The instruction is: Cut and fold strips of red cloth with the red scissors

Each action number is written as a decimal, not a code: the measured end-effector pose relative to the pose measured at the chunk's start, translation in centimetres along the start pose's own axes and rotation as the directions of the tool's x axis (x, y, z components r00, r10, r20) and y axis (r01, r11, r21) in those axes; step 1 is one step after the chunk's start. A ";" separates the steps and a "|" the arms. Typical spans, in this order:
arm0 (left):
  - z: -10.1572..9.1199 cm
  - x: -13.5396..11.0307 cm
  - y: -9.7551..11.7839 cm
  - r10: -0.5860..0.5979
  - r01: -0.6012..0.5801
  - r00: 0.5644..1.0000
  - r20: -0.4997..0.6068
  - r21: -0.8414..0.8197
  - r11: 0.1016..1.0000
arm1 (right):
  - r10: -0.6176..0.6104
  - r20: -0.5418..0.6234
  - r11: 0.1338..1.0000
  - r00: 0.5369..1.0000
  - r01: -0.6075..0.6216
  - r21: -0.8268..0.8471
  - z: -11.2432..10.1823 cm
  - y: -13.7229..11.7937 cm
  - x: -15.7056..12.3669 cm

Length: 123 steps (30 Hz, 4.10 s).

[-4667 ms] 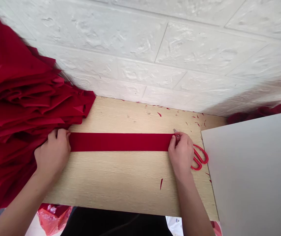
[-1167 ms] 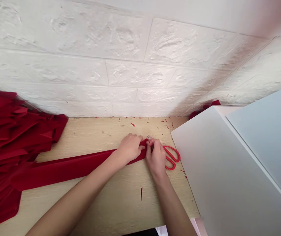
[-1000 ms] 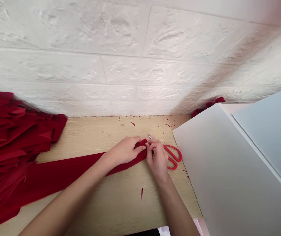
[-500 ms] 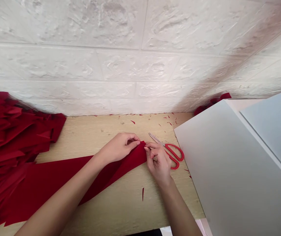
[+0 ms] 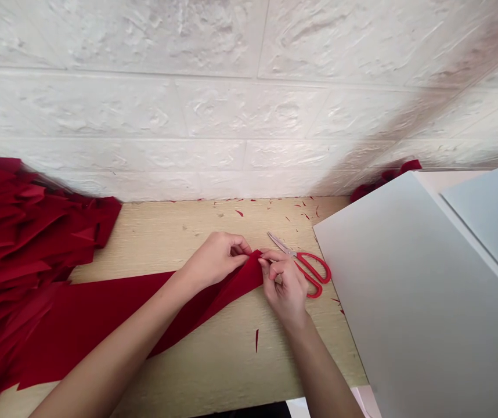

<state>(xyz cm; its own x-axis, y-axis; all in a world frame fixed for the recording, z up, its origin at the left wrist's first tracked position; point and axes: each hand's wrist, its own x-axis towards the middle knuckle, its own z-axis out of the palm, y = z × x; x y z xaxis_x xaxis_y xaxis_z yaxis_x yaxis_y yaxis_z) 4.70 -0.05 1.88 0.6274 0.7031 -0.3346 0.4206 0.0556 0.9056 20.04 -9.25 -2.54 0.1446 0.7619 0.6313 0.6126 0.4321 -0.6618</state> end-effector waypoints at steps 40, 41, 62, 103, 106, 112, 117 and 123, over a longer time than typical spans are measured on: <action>0.4 -0.2 0.4 0.117 -0.107 0.989 -0.088 0.119 0.987 | 0.081 -0.015 0.996 0.997 -0.081 -0.026 0.1 0.3 0.0; 0.4 -0.2 0.4 0.117 -0.106 0.989 -0.086 0.116 0.988 | 0.078 -0.017 0.997 0.997 -0.079 -0.023 0.2 0.3 0.0; 0.8 -0.9 0.9 0.128 -0.115 0.991 -0.039 0.236 0.965 | 0.199 -0.006 0.979 0.980 -0.199 -0.038 0.1 -0.2 0.4; 1.9 -1.5 0.7 0.202 -0.122 0.973 -0.115 0.487 0.865 | 0.561 0.064 0.726 0.825 -0.528 0.442 0.9 -0.5 0.3; 2.2 -1.7 0.8 0.190 -0.107 0.975 -0.111 0.516 0.850 | 0.580 0.071 0.701 0.812 -0.541 0.465 0.9 -0.4 0.3; 2.3 -2.0 1.3 0.160 -0.072 0.975 -0.156 0.458 0.886 | 0.526 0.059 0.758 0.849 -0.499 0.419 0.6 -0.6 0.2; 1.9 -1.9 1.9 0.132 -0.067 0.977 -0.167 0.346 0.936 | 0.438 0.046 0.847 0.898 -0.429 0.315 0.3 -0.6 -0.1; 1.7 -1.6 2.3 0.110 -0.055 0.981 -0.161 0.314 0.948 | 0.372 0.036 0.891 0.928 -0.367 0.266 0.0 -0.5 -0.2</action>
<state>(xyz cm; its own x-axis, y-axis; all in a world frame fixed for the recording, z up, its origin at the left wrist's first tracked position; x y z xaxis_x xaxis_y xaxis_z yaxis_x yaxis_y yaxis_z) 5.80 -2.30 4.11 0.5559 0.8101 -0.1865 0.5700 -0.2081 0.7948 19.65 -9.63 -2.36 0.3335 0.8849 0.3250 0.2861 0.2334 -0.9293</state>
